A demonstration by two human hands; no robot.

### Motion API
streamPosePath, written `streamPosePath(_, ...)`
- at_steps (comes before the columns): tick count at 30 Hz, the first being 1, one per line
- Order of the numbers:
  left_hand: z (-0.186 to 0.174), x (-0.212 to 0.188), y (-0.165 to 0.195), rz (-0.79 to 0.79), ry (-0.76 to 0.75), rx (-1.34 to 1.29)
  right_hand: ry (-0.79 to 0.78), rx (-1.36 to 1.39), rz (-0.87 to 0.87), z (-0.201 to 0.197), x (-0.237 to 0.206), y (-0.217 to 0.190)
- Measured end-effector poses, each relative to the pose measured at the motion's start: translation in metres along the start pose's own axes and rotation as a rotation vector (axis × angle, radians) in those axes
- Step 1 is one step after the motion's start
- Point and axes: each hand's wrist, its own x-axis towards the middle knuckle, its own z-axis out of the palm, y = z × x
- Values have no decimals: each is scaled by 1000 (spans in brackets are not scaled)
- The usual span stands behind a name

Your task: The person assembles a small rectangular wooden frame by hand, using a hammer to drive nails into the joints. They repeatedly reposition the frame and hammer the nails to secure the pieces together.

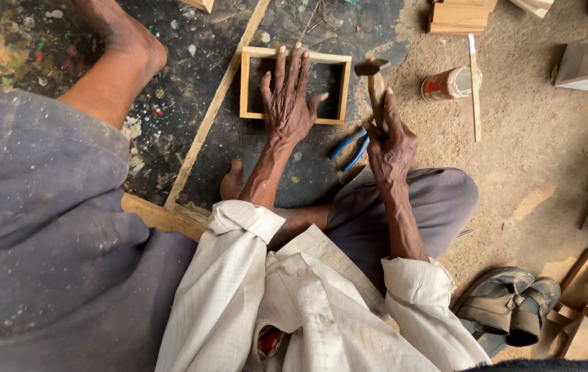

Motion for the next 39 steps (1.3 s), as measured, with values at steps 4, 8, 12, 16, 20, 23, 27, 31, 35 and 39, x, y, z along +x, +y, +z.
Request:
streamPosePath(4,2,-10,1,19,0,28,137,-53,-100,13,21,3)
streamPosePath(8,-2,-8,-2,-15,-67,-22,-67,-193,-7,28,40,12)
streamPosePath(12,-5,-7,-2,-3,-35,23,60,-130,-74,32,36,17)
streamPosePath(16,-2,-6,-2,0,-88,5,122,149,-291,27,28,15)
streamPosePath(20,0,-6,-2,27,-34,6,79,725,413,21,13,6)
streamPosePath(23,-1,-7,-1,60,-17,2,-43,914,631,22,9,-2)
streamPosePath(27,-4,-7,-2,9,-140,10,-14,882,670,24,4,-16)
streamPosePath(31,-2,-7,-6,33,-57,0,-102,716,618,25,4,-24)
streamPosePath(35,3,-9,-9,54,19,21,-28,865,605,31,3,-20)
streamPosePath(39,3,-7,-9,44,-51,-1,-21,824,675,37,0,-13)
